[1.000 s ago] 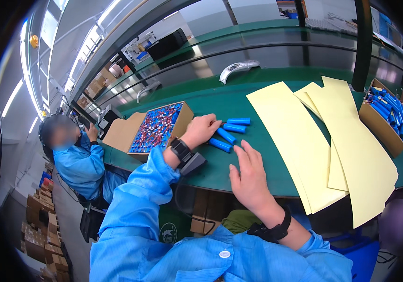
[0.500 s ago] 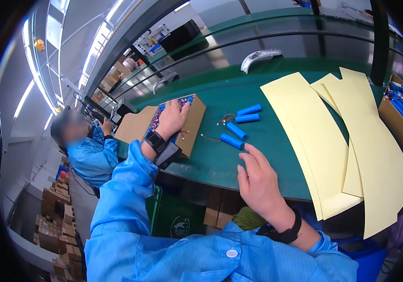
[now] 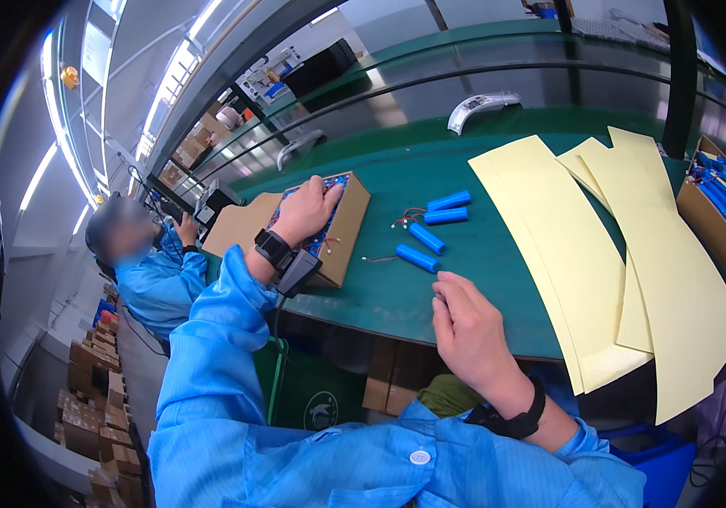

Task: The recorder assembles small battery packs by applying insulation sheets to individual cells and placing them into a box.

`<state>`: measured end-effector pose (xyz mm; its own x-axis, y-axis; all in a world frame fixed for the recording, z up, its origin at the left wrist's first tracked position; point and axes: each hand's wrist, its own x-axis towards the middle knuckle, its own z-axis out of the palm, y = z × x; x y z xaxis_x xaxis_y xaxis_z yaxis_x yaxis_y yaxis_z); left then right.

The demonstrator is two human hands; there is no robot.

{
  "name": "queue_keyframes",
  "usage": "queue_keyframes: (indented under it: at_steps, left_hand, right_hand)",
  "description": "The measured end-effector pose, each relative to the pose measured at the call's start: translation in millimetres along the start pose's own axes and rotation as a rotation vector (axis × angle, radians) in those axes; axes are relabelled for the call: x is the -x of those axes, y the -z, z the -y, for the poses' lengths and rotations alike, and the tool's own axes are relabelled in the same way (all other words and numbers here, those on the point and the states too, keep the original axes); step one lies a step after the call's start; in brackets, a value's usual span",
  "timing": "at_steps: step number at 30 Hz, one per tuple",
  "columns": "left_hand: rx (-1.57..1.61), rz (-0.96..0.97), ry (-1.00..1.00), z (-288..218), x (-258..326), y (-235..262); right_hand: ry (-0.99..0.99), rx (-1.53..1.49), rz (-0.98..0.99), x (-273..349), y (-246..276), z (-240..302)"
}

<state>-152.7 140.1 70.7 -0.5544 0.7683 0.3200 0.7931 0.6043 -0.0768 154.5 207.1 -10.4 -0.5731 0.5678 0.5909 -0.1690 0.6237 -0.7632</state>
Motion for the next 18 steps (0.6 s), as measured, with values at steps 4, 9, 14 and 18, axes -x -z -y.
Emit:
queue_keyframes:
  at_steps: [4, 9, 14, 18]
  left_hand:
    - [-0.022, 0.099, -0.031, -6.9, -7.4, 4.7]
    - [0.067, 0.072, -0.128, 22.7, -15.5, -8.2]
    - [0.255, -0.003, -0.113, 44.4, -20.6, -7.2]
    - [0.362, -0.037, -0.064, 52.9, -25.5, 5.5]
  right_hand:
    - [0.008, 0.013, 0.006, 0.1, 3.5, 3.3]
    - [0.022, -0.036, -0.002, 1.6, 2.1, -1.2]
    - [0.011, -0.057, -0.001, 2.0, 0.3, -3.6]
    - [-0.028, -0.08, 0.014, 2.4, 3.5, -1.7]
